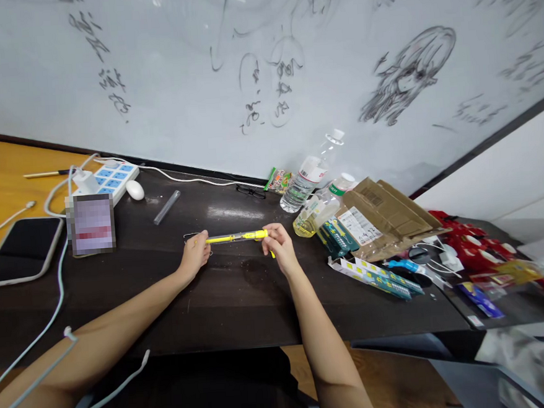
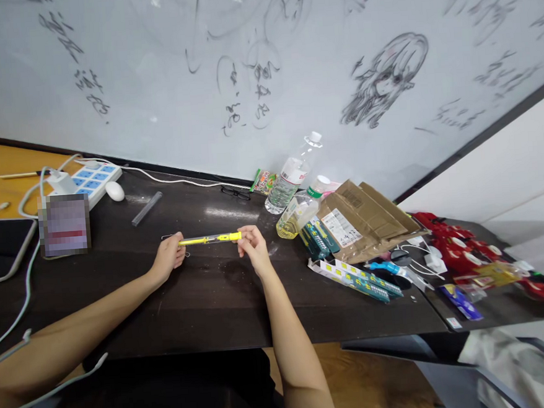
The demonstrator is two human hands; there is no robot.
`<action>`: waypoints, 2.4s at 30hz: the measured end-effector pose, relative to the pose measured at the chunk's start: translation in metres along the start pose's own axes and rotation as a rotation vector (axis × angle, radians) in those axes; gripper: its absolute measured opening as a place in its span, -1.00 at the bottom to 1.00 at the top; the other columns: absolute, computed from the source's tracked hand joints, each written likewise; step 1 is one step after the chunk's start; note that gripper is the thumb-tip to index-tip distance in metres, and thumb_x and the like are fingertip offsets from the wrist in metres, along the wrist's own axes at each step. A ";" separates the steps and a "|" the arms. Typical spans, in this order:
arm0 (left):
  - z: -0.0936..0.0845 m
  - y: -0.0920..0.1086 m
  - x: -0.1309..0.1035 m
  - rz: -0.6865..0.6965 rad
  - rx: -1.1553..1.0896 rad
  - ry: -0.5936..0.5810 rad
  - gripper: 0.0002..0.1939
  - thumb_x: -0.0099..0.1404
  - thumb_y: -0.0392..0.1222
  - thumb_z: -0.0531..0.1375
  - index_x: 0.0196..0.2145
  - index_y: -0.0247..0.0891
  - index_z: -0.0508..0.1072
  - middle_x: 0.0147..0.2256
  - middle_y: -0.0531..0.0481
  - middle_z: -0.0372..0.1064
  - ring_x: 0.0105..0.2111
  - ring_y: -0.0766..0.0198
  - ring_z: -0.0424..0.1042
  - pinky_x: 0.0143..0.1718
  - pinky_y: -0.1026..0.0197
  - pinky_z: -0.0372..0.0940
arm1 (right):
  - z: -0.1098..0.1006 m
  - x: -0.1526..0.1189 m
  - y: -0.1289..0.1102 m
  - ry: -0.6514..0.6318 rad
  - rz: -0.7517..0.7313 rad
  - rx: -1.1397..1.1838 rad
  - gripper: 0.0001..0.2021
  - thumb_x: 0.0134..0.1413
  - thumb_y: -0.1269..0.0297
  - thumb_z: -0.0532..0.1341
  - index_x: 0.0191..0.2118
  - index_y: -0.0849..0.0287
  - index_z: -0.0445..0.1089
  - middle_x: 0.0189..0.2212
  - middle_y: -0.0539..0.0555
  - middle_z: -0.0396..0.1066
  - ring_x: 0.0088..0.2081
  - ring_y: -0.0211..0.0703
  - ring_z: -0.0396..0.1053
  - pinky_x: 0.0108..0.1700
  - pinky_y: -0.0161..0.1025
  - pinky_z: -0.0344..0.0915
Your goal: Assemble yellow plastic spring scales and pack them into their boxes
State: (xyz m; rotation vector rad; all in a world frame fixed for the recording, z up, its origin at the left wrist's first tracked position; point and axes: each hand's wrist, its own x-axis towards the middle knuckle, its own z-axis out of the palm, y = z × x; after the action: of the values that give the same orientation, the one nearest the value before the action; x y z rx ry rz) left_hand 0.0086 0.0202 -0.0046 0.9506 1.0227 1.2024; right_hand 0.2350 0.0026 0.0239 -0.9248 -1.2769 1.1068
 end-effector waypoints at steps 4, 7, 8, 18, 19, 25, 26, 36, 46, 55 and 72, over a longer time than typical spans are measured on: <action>-0.001 -0.003 0.002 0.001 -0.001 0.009 -0.63 0.20 0.07 0.08 -0.56 -0.19 0.04 -0.75 0.27 -0.10 -0.82 0.52 -0.13 -0.82 0.44 -0.20 | -0.002 0.000 0.000 -0.007 0.004 -0.010 -0.77 -0.03 0.26 0.24 -0.21 0.13 0.27 -0.46 -0.05 0.41 -0.62 -0.39 0.20 -0.58 -0.39 0.16; -0.001 -0.002 0.003 0.000 -0.004 0.011 -0.63 0.19 0.07 0.08 -0.56 -0.19 0.04 -0.75 0.27 -0.10 -0.83 0.52 -0.13 -0.82 0.44 -0.20 | -0.002 0.000 0.000 -0.014 0.005 -0.016 -0.77 -0.03 0.25 0.24 -0.21 0.13 0.27 -0.46 -0.04 0.42 -0.61 -0.38 0.20 -0.58 -0.39 0.17; -0.001 -0.002 0.002 0.001 -0.004 0.008 -0.64 0.19 0.07 0.08 -0.56 -0.19 0.04 -0.76 0.27 -0.10 -0.83 0.52 -0.13 -0.82 0.44 -0.19 | -0.002 0.000 0.000 -0.019 0.002 -0.015 -0.77 -0.02 0.25 0.24 -0.21 0.13 0.28 -0.46 -0.04 0.41 -0.61 -0.38 0.20 -0.58 -0.39 0.17; -0.003 0.002 0.000 0.085 0.036 0.010 -0.67 0.21 0.04 0.07 -0.53 -0.19 0.06 -0.74 0.29 -0.15 -0.80 0.52 -0.13 -0.80 0.46 -0.19 | -0.005 0.001 0.008 -0.027 -0.095 -0.023 -0.78 -0.04 0.26 0.29 -0.21 0.11 0.35 -0.42 -0.03 0.34 -0.54 -0.36 0.27 -0.50 -0.36 0.28; -0.004 0.001 0.001 0.100 0.044 0.012 -0.67 0.21 0.05 0.07 -0.53 -0.20 0.07 -0.73 0.29 -0.16 -0.80 0.52 -0.12 -0.79 0.47 -0.18 | -0.004 0.001 0.007 -0.032 -0.103 -0.015 -0.79 -0.06 0.26 0.30 -0.25 0.12 0.36 -0.36 -0.01 0.36 -0.50 -0.34 0.29 -0.46 -0.34 0.31; -0.008 -0.004 0.001 0.197 0.113 0.046 -0.64 0.20 0.11 0.09 -0.50 -0.23 0.17 -0.68 0.25 -0.12 -0.75 0.52 0.00 -0.75 0.50 -0.04 | 0.002 0.000 0.004 -0.045 -0.076 0.079 -0.76 -0.09 0.29 0.34 -0.24 0.11 0.35 -0.23 0.06 0.43 -0.31 -0.24 0.38 -0.35 -0.30 0.39; -0.008 -0.004 0.001 0.194 0.109 0.052 -0.64 0.20 0.11 0.09 -0.49 -0.24 0.18 -0.68 0.25 -0.13 -0.75 0.52 -0.01 -0.76 0.50 -0.05 | 0.002 0.000 0.004 -0.044 -0.067 0.097 -0.73 -0.10 0.30 0.34 -0.22 0.10 0.34 -0.22 0.06 0.43 -0.30 -0.23 0.39 -0.34 -0.30 0.40; -0.009 -0.004 0.003 0.214 0.073 0.031 -0.63 0.22 0.12 0.09 -0.50 -0.22 0.14 -0.68 0.25 -0.18 -0.74 0.52 -0.07 -0.76 0.49 -0.13 | -0.004 0.001 0.003 -0.001 -0.008 0.140 -0.77 -0.08 0.24 0.35 -0.26 0.13 0.39 -0.23 0.04 0.42 -0.34 -0.24 0.46 -0.24 -0.21 0.47; -0.015 -0.004 0.006 0.288 0.092 -0.015 -0.61 0.25 0.12 0.07 -0.53 -0.22 0.11 -0.67 0.24 -0.18 -0.74 0.52 -0.08 -0.75 0.46 -0.15 | -0.005 0.001 0.002 0.001 0.014 0.092 -0.74 -0.11 0.19 0.36 -0.26 0.14 0.40 -0.37 0.02 0.45 -0.42 -0.23 0.45 -0.29 -0.18 0.50; -0.008 -0.001 0.005 0.127 0.033 0.013 -0.65 0.20 0.08 0.09 -0.52 -0.20 0.10 -0.74 0.28 -0.16 -0.79 0.52 -0.11 -0.79 0.47 -0.16 | -0.005 0.003 0.002 0.053 0.013 0.066 -0.76 -0.06 0.14 0.32 -0.29 0.13 0.38 -0.47 -0.04 0.40 -0.49 -0.30 0.41 -0.36 -0.26 0.49; -0.007 0.002 0.005 0.073 0.034 0.021 -0.69 0.17 0.02 0.09 -0.53 -0.20 0.09 -0.75 0.29 -0.15 -0.81 0.52 -0.13 -0.79 0.45 -0.20 | -0.007 0.000 -0.002 -0.017 -0.098 0.026 -0.75 -0.11 0.26 0.35 -0.26 0.10 0.35 -0.19 0.06 0.39 -0.22 -0.19 0.38 -0.15 -0.16 0.40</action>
State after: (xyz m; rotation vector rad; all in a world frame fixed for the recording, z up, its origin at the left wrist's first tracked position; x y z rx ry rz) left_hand 0.0016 0.0252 -0.0051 1.0113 1.0359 1.2610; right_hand 0.2424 0.0025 0.0251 -0.8266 -1.3053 1.0547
